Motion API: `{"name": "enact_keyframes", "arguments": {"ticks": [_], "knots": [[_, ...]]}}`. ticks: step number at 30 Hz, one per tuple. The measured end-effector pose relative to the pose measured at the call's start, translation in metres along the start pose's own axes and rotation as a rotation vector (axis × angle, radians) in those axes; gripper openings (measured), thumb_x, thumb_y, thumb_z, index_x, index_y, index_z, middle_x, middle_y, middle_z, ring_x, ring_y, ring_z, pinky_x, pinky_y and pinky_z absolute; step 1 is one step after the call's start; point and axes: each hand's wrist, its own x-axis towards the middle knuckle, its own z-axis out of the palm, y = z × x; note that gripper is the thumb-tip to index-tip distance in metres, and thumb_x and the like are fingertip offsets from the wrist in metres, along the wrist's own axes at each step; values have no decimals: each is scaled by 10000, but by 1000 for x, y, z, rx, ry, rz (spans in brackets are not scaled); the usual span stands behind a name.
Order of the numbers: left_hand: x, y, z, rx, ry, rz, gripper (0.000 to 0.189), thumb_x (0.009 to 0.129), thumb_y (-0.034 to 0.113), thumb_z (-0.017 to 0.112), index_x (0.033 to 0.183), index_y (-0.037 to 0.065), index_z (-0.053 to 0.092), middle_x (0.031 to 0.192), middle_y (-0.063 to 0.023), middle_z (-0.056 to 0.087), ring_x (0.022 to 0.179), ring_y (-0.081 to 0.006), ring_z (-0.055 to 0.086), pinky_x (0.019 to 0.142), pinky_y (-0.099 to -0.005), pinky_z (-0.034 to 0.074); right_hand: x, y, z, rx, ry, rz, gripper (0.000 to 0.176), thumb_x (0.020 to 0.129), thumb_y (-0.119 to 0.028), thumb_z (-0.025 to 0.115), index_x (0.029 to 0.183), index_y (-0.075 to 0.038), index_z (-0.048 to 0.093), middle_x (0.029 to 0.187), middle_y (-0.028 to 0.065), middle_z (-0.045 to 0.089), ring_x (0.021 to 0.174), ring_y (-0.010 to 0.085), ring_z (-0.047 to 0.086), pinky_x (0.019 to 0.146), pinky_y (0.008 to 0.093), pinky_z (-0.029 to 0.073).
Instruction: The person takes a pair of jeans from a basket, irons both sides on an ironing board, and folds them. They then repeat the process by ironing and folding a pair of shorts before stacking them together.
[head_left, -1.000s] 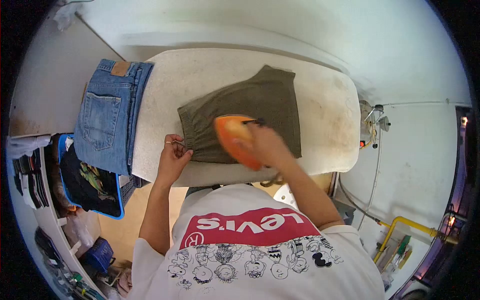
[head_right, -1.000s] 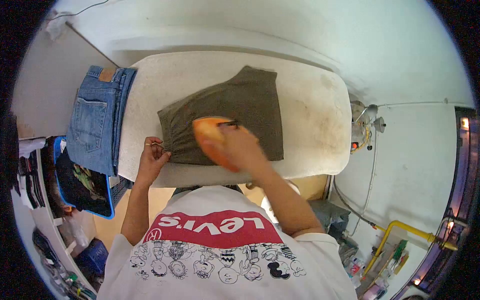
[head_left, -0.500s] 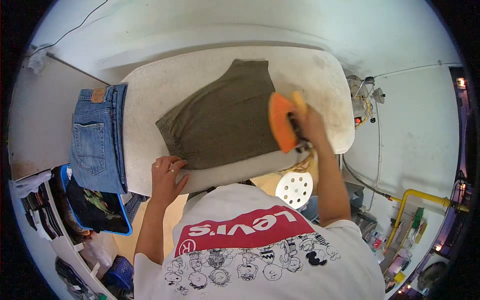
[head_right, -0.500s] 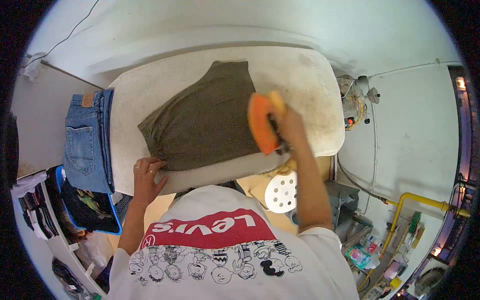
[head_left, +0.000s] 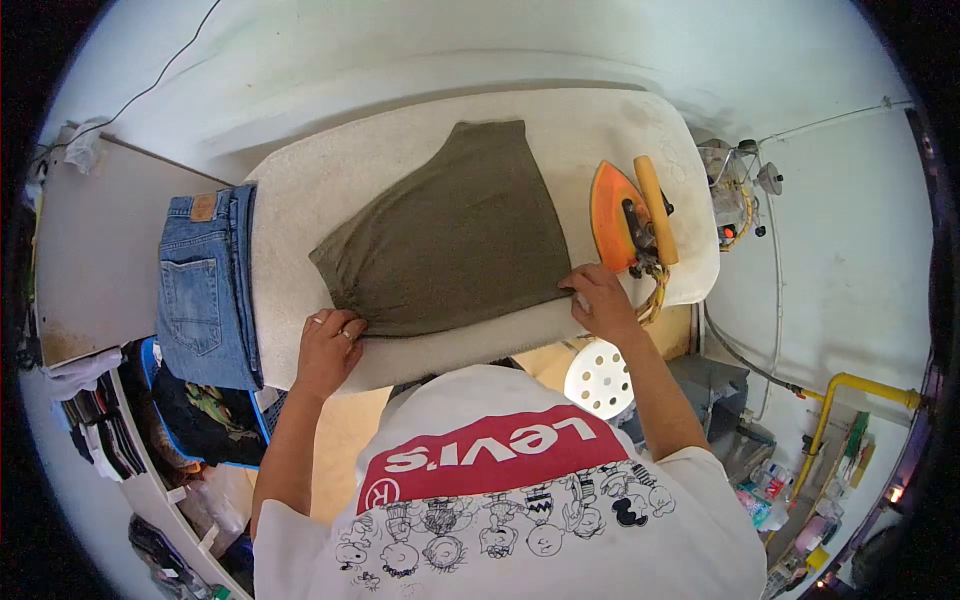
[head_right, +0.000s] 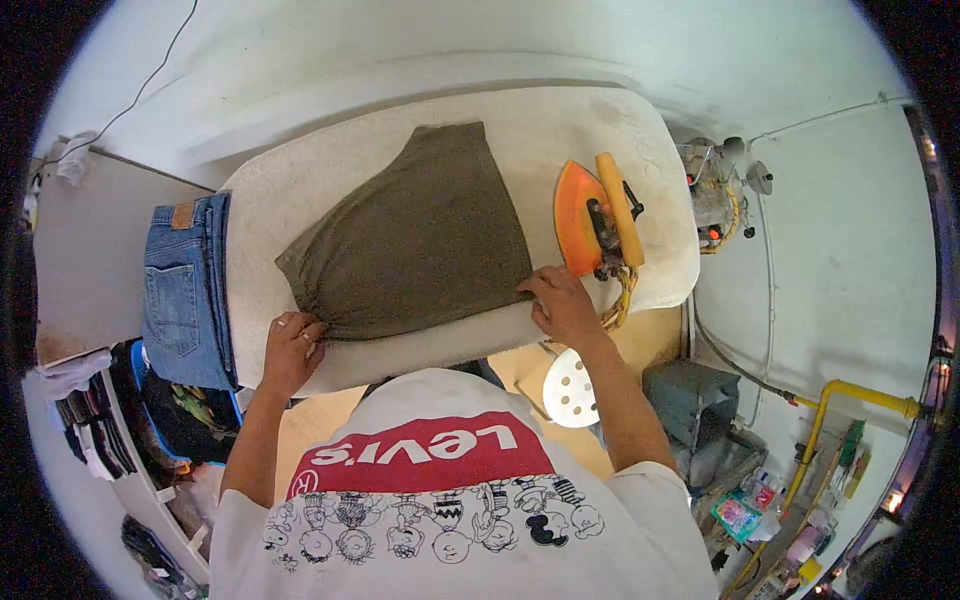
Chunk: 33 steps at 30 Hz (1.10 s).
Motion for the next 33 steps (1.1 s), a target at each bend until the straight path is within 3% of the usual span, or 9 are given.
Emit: {"name": "enact_keyframes", "arguments": {"ticks": [7, 12, 17, 20, 23, 25, 30, 31, 33], "knots": [[18, 9, -25, -16, 45, -80, 217, 696, -20, 635, 895, 62, 613, 898, -110, 587, 911, -313, 577, 870, -435, 439, 6, 19, 5, -6, 24, 38, 268, 690, -39, 683, 950, -68, 623, 949, 96, 605, 939, 317, 584, 829, 417, 472], [26, 26, -80, -403, 288, -147, 255, 742, -95, 533, 963, 31, 549, 911, -139, 548, 856, -271, 542, 816, -338, 433, 33, -16, -86, 197, 297, -73, 241, 681, 1, 631, 913, -52, 591, 978, 109, 653, 965, 297, 613, 876, 376, 461], [20, 39, -127, -691, 515, -198, 269, 811, -83, 477, 1056, 27, 493, 985, -89, 511, 883, -173, 486, 838, -283, 399, 58, -69, -160, 938, 430, -3, 117, 867, -70, 547, 969, -15, 564, 974, 112, 626, 975, 200, 587, 865, 340, 452], [14, 36, -126, -894, 589, -282, 265, 847, -46, 468, 1096, 42, 480, 1009, -62, 504, 919, -145, 474, 865, -275, 385, 89, -73, -170, 841, 471, 25, 157, 934, -134, 532, 1029, -14, 565, 955, 74, 598, 939, 145, 553, 846, 292, 436], [15, 18, -109, -1005, 533, -360, 261, 879, 17, 480, 1136, 63, 484, 997, -35, 504, 951, -128, 467, 882, -264, 372, 139, -84, -148, 719, 393, 158, 190, 946, -172, 554, 1052, -14, 568, 936, 43, 577, 898, 113, 524, 824, 258, 420], [19, -7, -88, -1025, 449, -512, 273, 905, 69, 512, 1177, 73, 488, 1001, -27, 501, 951, -122, 460, 879, -253, 366, 176, -56, -116, 608, 271, 93, 238, 951, -214, 575, 1069, -8, 572, 958, 46, 602, 911, 138, 547, 836, 255, 427], [36, -77, -17, -1135, 456, -823, 331, 946, 187, 576, 1249, 91, 483, 1085, -48, 530, 1007, -135, 488, 857, -283, 413, 233, -10, -3, 456, 217, 212, 332, 951, -211, 575, 1225, -22, 571, 1165, 169, 629, 1121, 279, 587, 1009, 358, 416], [37, -82, -6, -1124, 512, -963, 362, 955, 228, 593, 1271, 95, 478, 1111, -57, 542, 1032, -141, 498, 842, -295, 435, 228, -12, 16, 285, 301, 149, 367, 950, -214, 576, 1269, -34, 547, 1242, 174, 597, 1187, 310, 550, 1049, 393, 388], [27, -85, 9, -1216, 576, -942, 444, 962, 224, 592, 1340, 66, 421, 1199, -100, 519, 1041, -189, 539, 832, -333, 478, 209, -34, 34, 118, 329, 51, 470, 950, -247, 576, 1367, -57, 476, 1384, 177, 510, 1301, 348, 460, 1114, 450, 326]]}}
